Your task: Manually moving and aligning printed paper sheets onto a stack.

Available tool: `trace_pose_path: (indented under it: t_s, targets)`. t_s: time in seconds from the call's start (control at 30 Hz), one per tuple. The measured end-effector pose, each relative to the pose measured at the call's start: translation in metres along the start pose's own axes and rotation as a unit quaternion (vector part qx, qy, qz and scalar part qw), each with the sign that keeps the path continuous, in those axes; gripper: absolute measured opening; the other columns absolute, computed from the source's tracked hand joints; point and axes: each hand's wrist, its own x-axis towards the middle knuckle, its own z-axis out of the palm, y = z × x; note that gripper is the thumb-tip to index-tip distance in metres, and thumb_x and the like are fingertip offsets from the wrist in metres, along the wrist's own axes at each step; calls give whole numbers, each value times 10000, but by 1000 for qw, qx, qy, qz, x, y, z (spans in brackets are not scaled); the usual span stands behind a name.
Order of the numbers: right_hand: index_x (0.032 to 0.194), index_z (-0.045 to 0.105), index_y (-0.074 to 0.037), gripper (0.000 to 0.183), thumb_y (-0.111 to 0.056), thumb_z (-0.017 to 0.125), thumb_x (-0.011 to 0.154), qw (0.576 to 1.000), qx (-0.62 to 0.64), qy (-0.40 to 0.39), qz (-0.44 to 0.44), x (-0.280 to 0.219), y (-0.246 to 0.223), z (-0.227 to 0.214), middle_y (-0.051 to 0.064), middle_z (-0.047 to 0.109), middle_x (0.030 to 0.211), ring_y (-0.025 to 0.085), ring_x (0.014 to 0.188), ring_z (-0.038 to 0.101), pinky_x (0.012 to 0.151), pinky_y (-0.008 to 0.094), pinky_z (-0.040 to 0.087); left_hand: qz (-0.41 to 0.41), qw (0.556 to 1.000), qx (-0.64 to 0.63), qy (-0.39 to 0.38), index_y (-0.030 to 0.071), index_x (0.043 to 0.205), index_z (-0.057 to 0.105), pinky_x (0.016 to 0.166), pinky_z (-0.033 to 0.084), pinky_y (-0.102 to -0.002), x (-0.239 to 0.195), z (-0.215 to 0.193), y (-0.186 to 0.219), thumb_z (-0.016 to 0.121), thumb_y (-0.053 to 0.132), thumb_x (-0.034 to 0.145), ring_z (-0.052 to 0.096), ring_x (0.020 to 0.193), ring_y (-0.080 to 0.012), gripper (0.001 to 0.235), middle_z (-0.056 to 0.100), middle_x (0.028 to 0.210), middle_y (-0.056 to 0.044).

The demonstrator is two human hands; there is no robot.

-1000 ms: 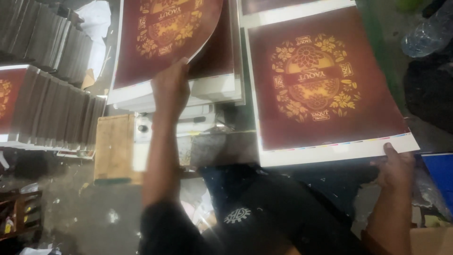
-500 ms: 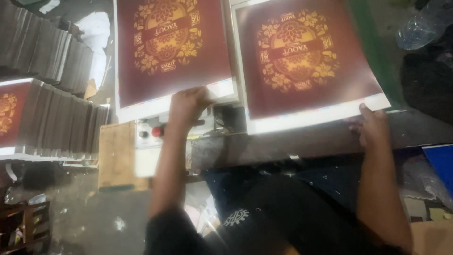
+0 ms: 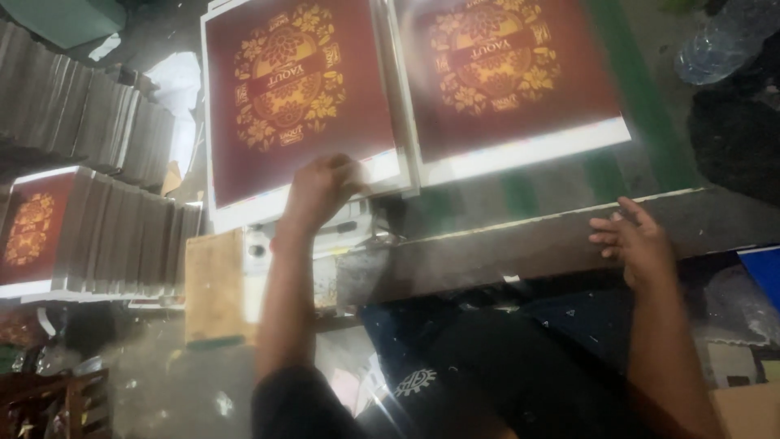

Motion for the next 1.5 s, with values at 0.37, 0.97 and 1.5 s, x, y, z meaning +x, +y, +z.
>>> trace_pose_path:
  t_s: [0.37, 0.97, 1.5]
  targets:
    - [1558, 458, -79, 537, -184, 538, 1038, 993, -76, -84, -20, -25, -22, 54, 160, 755, 1113, 199, 831, 699, 622, 301, 507, -76, 980, 113, 144, 100, 941, 631, 592, 504, -487, -14, 6, 8, 617, 62, 985, 654, 672, -344, 60, 616, 735, -120]
    - [1513, 515, -127, 522, -215, 575, 1002, 947, -65, -298, -100, -73, -63, 160, 146, 771, 1068, 191, 837, 691, 648, 305, 530, 87, 907, 121, 394, 10, 917, 679, 645, 543, -419, -13, 8, 41, 630, 0, 930, 680, 790, -301, 51, 674, 876, -157]
    - [1266, 502, -13, 246, -93, 588, 1049, 972, 181, 8, -149, -2, -11, 45, 97, 616, 1053, 179, 783, 665, 585, 318, 599, -38, 996, -26, 74, 20, 1280, 638, 1144, 468, -494, -10, 71, 91, 650, 121, 966, 604, 1342, -327, 329, 659, 1369, -164]
